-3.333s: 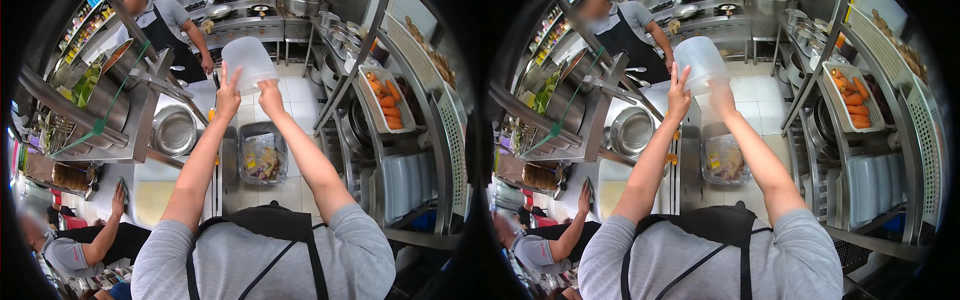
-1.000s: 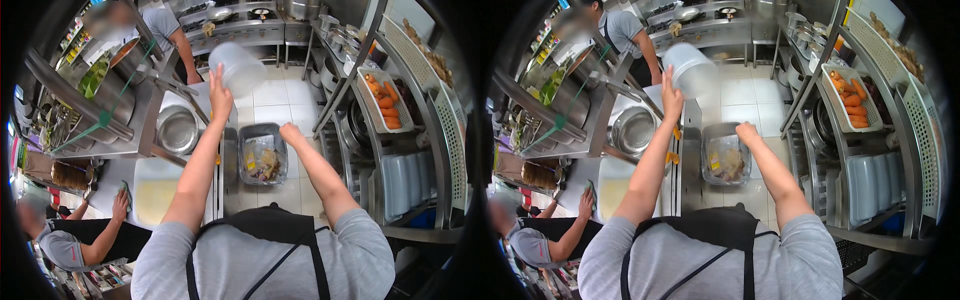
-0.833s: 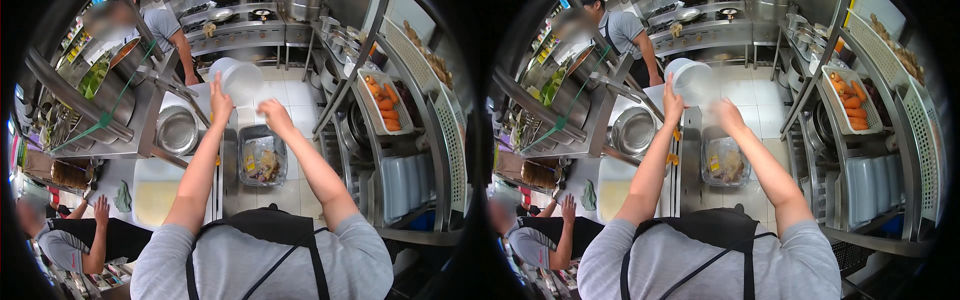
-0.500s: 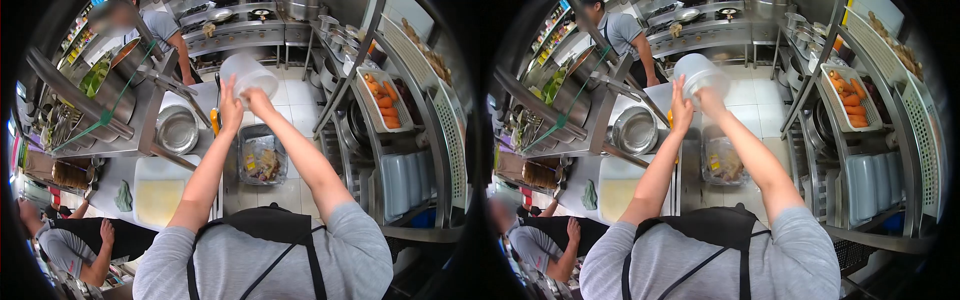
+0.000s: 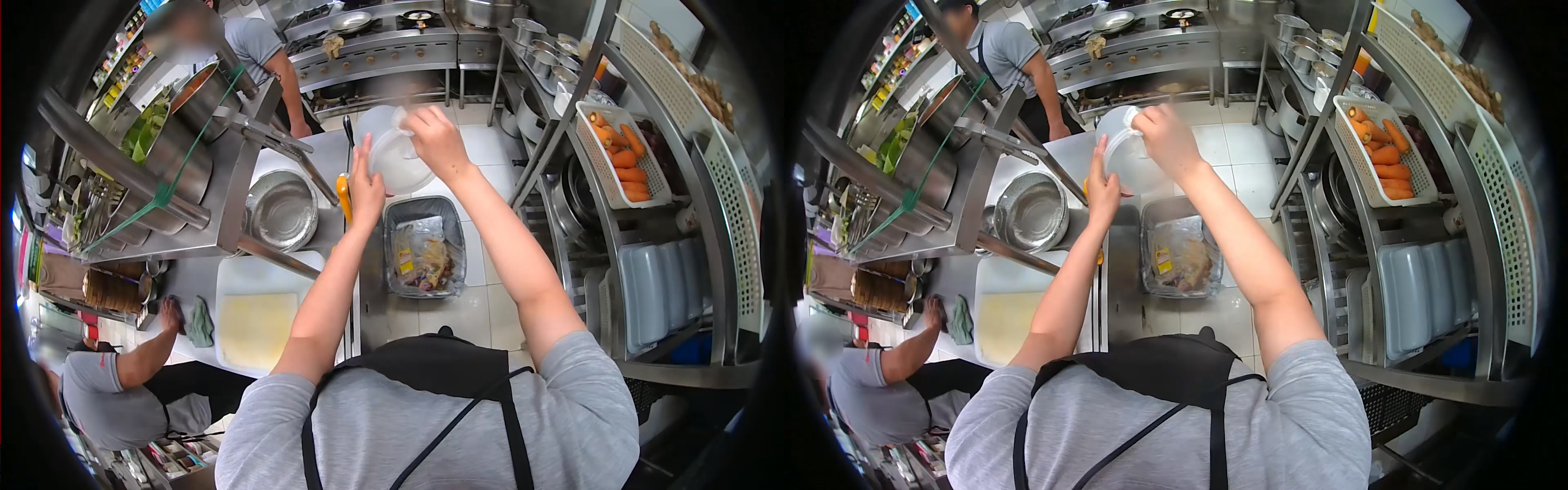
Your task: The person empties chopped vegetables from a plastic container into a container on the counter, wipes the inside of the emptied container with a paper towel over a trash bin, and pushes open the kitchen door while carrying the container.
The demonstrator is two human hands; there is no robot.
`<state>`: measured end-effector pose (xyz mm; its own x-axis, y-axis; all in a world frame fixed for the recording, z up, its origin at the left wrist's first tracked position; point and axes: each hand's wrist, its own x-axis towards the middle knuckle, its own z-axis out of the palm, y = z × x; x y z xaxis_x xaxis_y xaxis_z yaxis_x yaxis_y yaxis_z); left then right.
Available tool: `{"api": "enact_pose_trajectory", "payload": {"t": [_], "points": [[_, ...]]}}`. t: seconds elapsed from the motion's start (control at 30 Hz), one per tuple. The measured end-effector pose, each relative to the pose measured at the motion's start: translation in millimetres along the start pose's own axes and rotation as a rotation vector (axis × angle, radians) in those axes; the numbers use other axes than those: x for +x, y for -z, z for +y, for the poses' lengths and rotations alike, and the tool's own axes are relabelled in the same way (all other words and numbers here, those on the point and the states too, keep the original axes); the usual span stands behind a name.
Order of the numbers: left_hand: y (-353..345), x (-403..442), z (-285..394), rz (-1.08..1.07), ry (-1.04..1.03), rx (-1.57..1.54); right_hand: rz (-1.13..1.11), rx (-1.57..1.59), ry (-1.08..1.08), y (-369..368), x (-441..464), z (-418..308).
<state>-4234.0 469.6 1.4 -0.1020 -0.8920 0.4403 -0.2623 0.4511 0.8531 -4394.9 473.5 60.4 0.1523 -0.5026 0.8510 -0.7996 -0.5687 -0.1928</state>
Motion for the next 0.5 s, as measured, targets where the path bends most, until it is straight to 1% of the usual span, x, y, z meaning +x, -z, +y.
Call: {"api": "enact_pose_trajectory", "payload": {"t": [0.03, 0.1, 0.13, 0.2, 0.23, 0.3, 0.33, 0.37, 0.43, 0.47, 0.5], "points": [[1, -3, 1, 0.013, -0.001, 0.023, 0.001, 0.004, 0.004, -2, -2, -1], [4, -8, 6, 0.057, -0.034, 0.077, 0.025, 0.031, -0.206, -3, -9, -4], [4, -10, 8, 0.089, -0.065, 0.107, 0.024, 0.035, -0.201, -4, -13, -5], [3, -16, 11, 0.104, -0.058, 0.105, 0.171, 0.026, -0.234, -8, -24, -8], [3, -18, 11, 0.113, -0.054, 0.103, 0.169, 0.030, -0.233, -10, -30, -6], [3, -20, 7, 0.137, -0.073, 0.080, 0.274, 0.105, -0.492, -15, -41, 2], [3, -22, 4, 0.157, -0.090, 0.057, 0.345, 0.174, -0.555, -18, -47, 7], [3, -23, 1, 0.155, -0.088, 0.059, 0.344, 0.175, -0.559, -22, -54, 10], [2, -23, -3, 0.168, -0.112, 0.074, 0.276, 0.331, -0.867, -22, -65, 6], [0, -22, -5, 0.166, -0.110, 0.074, 0.204, 0.349, -0.943, -20, -71, 4], [-3, -19, -7, 0.207, -0.158, 0.008, 0.051, 0.448, -1.028, -28, -86, -1]]}}
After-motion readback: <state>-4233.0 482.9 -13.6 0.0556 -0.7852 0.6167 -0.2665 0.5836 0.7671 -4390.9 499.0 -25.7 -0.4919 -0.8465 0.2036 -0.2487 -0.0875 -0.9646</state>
